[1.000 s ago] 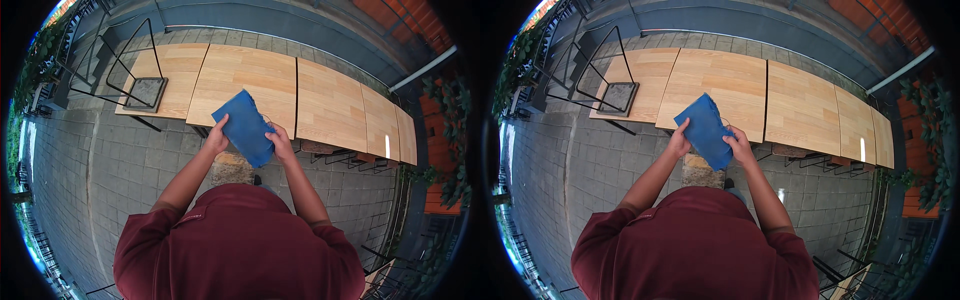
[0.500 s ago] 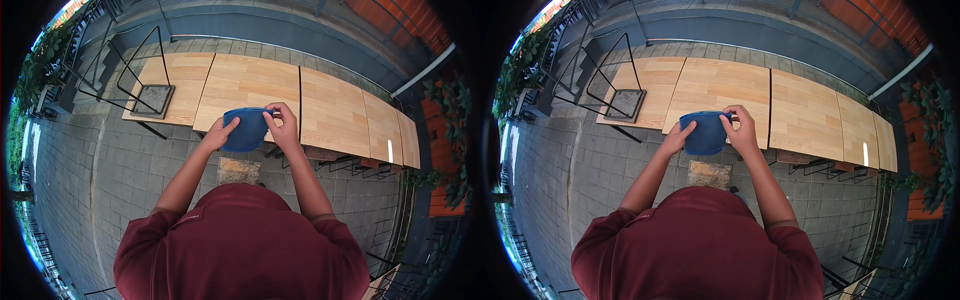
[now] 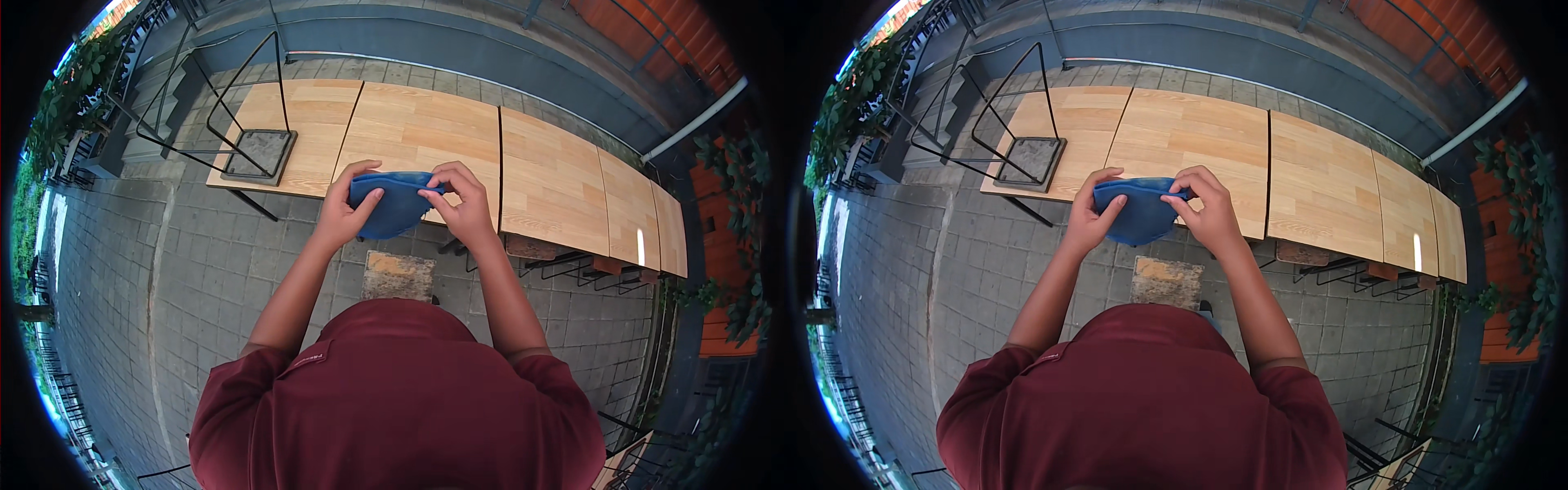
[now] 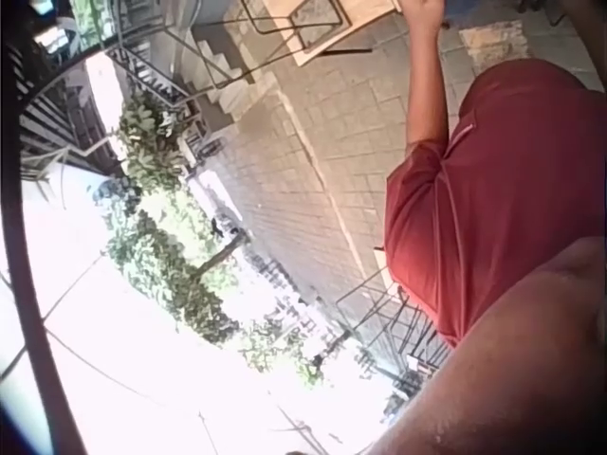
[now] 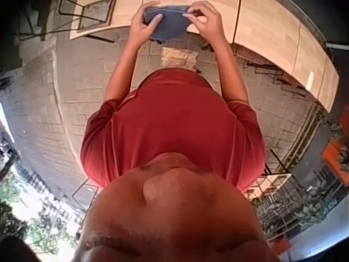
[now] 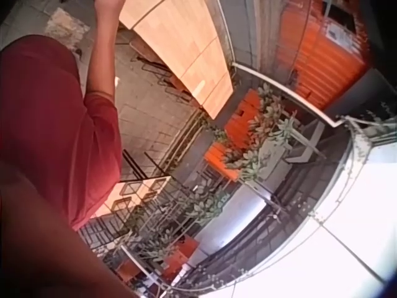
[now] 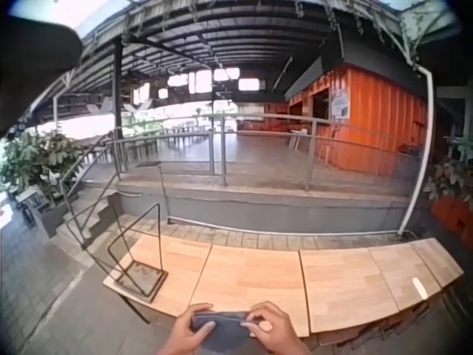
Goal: Wiping down wooden tables and chair seats with a blue cloth in an outdoor restaurant patio.
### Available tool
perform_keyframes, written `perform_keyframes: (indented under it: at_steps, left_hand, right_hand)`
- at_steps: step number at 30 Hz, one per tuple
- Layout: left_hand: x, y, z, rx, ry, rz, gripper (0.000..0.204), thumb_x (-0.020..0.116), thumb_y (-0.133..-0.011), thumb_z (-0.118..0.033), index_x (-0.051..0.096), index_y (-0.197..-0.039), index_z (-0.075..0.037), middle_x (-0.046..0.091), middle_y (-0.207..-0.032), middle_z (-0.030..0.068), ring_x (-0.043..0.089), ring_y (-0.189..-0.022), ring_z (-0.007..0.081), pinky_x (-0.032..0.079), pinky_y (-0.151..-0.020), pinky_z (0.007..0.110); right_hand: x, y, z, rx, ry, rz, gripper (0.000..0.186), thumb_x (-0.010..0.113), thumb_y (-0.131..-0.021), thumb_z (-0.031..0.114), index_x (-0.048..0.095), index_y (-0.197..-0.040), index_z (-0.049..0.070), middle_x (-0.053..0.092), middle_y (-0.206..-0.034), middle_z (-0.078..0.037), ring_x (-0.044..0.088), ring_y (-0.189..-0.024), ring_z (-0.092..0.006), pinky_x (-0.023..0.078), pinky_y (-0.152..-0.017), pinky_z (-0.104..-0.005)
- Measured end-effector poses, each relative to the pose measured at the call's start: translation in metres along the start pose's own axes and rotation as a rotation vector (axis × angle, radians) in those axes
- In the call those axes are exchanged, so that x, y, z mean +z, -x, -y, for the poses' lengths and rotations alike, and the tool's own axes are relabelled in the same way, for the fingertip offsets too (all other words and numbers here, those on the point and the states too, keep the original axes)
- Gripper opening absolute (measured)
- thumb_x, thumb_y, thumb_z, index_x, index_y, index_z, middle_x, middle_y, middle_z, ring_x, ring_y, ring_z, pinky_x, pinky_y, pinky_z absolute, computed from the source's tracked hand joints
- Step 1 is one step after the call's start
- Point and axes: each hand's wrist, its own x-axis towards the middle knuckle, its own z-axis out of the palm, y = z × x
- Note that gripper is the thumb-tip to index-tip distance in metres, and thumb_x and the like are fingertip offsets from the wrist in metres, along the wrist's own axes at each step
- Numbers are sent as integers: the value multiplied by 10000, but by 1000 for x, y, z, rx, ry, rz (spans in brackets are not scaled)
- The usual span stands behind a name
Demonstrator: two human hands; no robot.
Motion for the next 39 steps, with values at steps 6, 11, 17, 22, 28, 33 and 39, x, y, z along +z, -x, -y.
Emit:
perform_keyframes:
  at_steps: [6, 11, 17, 22, 28, 33, 39]
  left_hand:
    - [-51, -5, -19, 211, -353, 291, 252, 789, -949, -58, 755, -1196, -26, 792, -1137, 142, 771, -1050, 303, 602, -904, 376]
    - [-71, -6, -23, 218, -327, 422, 186, 806, -945, -97, 739, -1099, -19, 776, -1050, 147, 760, -971, 301, 594, -844, 366]
    - [-81, 4, 20, 51, -210, 623, 253, 860, -899, -80, 614, -908, -20, 747, -995, 125, 683, -866, 188, 548, -805, 307]
    - [-52, 36, 27, -152, 453, 415, 269, 777, -992, -92, 509, -977, -93, 751, -1135, 139, 647, -1063, 136, 512, -896, 287]
    - [-47, 60, 7, -239, 141, 458, 255, 766, -1008, -103, 514, -1047, -109, 652, -1001, 17, 554, -961, 63, 454, -833, 244]
    - [-42, 77, -38, -11, -83, 500, 228, 765, -1007, -92, 591, -1154, -87, 625, -1034, -22, 547, -925, 54, 452, -817, 236]
    - [-2, 124, -70, -144, 71, 419, 267, 774, -1007, -94, 658, -1242, -48, 702, -1122, 20, 642, -1039, 84, 513, -907, 270]
  right_hand:
    - [17, 7, 12, -29, 126, 70, 205, 859, -914, 93, 685, -977, 5, 694, -963, -110, 672, -852, -190, 535, -746, -312]
    - [34, 14, 23, -46, 151, 85, 198, 824, -944, 83, 637, -940, 15, 664, -910, -117, 632, -803, -197, 500, -716, -304]
    - [54, 32, 37, -99, 177, -104, 209, 826, -931, 69, 626, -920, 9, 656, -857, -109, 623, -740, -222, 497, -685, -308]
    - [56, 66, 42, 16, 96, -219, 220, 829, -917, 67, 622, -896, -4, 647, -843, -97, 616, -740, -202, 474, -669, -285]
    - [28, 76, 74, -20, 136, -58, 227, 792, -943, 57, 595, -846, -2, 615, -803, -82, 563, -706, -168, 428, -654, -288]
    - [-2, 109, 91, 129, -4, 202, 239, 788, -954, 88, 610, -826, -6, 604, -759, -90, 580, -724, -194, 458, -672, -313]
    - [-13, 149, 113, -87, 41, -65, 232, 812, -945, 109, 636, -841, 0, 653, -898, -103, 618, -781, -191, 498, -712, -311]
